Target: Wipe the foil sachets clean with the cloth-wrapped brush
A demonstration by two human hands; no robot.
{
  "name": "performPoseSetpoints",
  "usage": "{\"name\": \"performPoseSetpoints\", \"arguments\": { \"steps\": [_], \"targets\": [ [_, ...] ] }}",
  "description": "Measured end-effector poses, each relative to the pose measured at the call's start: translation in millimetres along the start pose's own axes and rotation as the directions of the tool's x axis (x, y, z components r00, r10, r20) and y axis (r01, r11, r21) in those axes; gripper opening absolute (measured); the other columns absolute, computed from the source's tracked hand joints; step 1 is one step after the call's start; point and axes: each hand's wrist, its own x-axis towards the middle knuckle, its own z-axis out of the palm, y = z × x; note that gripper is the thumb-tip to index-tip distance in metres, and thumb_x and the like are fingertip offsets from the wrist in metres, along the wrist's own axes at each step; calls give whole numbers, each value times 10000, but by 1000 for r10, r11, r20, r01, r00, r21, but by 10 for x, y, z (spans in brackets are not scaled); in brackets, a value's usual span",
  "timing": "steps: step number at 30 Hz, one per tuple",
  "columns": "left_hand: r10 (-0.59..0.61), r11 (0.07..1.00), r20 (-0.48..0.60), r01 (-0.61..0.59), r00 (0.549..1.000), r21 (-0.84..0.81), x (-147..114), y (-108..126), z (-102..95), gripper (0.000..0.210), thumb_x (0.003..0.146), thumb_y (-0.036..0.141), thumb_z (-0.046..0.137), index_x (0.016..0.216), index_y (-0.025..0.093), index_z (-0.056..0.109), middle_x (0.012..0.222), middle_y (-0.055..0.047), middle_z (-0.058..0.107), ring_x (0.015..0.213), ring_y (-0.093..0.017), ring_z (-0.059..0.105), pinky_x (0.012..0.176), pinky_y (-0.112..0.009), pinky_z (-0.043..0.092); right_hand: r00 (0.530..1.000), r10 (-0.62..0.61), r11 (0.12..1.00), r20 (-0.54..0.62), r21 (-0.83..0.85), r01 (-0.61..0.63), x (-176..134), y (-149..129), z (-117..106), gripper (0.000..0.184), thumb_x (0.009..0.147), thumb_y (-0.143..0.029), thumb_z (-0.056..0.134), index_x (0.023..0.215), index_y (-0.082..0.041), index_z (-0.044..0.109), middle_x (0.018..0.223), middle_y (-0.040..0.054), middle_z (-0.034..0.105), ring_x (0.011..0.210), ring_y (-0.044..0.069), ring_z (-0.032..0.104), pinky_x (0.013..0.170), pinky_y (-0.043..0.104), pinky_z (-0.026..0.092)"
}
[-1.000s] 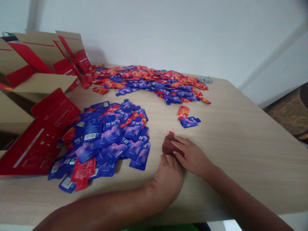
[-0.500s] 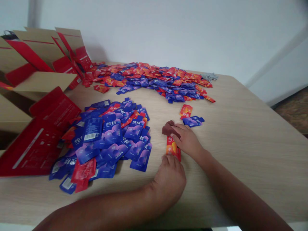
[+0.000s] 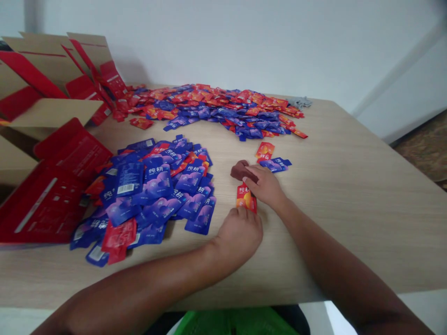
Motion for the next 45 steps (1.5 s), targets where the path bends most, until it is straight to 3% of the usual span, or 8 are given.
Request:
{"name": "performPoseSetpoints", "arguments": {
  "steps": [8, 14, 21, 24, 27, 31, 37, 45],
  "targets": [
    [-53, 998, 17, 53, 998, -24, 73, -24, -24, 240, 1032, 101, 505, 1128, 37, 716, 1029, -226, 745, 961, -335, 724, 737, -408, 500, 988, 142, 920, -64, 378, -107, -29, 61, 3, 341, 977, -390, 634, 1259, -236, 748, 1161, 65, 788, 1045, 279, 724, 980, 459, 566],
    [-147, 989, 43, 148, 988, -15, 195, -43, -65, 248, 1019, 59, 490, 1099, 46, 724, 1020, -226, 742, 942, -311, 722, 757, -399, 493, 976, 213, 834, 52, 511, -209, 25, 109, -33, 373, 937, -422, 670, 1227, -208, 769, 1102, 57, 812, 997, 289, 754, 959, 479, 596],
    [-220, 975, -1, 220, 975, -40, 194, -78, -16, 296, 1057, 119, 474, 1178, 82, 742, 1159, -224, 711, 1082, -330, 677, 826, -434, 524, 979, 136, 906, -153, 418, -60, -127, 28, -60, 363, 981, -421, 637, 1261, -219, 748, 1235, 84, 792, 1123, 293, 736, 1055, 490, 564],
    [-209, 977, -20, 208, 978, -44, 123, -107, 13, 308, 1046, 142, 513, 1260, 87, 728, 1220, -224, 691, 1124, -331, 647, 855, -438, 525, 991, -98, 941, -90, 316, 122, -201, -93, -142, 339, 954, -351, 669, 1262, -233, 746, 1307, 92, 767, 1201, 291, 701, 1084, 483, 538],
    [-197, 979, -33, 195, 980, -54, 73, -113, 33, 359, 1025, 163, 559, 1344, 65, 692, 1258, -234, 680, 1136, -334, 630, 860, -439, 522, 970, -245, 946, 10, 224, 236, -225, -210, -226, 303, 899, -271, 686, 1191, -238, 761, 1208, 87, 792, 1161, 300, 700, 1058, 490, 532],
    [-183, 982, -32, 181, 983, -59, 57, -99, 35, 381, 1015, 163, 572, 1364, 51, 680, 1273, -247, 677, 1131, -333, 624, 858, -434, 507, 965, -247, 956, 90, 185, 228, -210, -272, -261, 306, 863, -234, 672, 1156, -247, 756, 1159, 92, 788, 1129, 312, 694, 1033, 508, 533],
    [-196, 979, -23, 194, 980, -67, 74, -96, 35, 366, 1013, 150, 553, 1332, 33, 690, 1221, -234, 687, 1097, -329, 626, 832, -423, 507, 966, -237, 955, 107, 206, 212, -183, -216, -187, 369, 906, -227, 649, 1266, -254, 726, 1352, 92, 745, 1308, 308, 652, 1135, 525, 493],
    [-183, 982, -3, 183, 983, -47, 81, -100, 29, 339, 1013, 148, 568, 1312, 51, 695, 1215, -228, 672, 1091, -323, 626, 829, -416, 520, 982, -155, 965, 111, 228, 127, -135, -115, -98, 441, 935, -250, 628, 1372, -249, 684, 1413, 90, 716, 1284, 293, 660, 1131, 497, 505]
  ]
}}
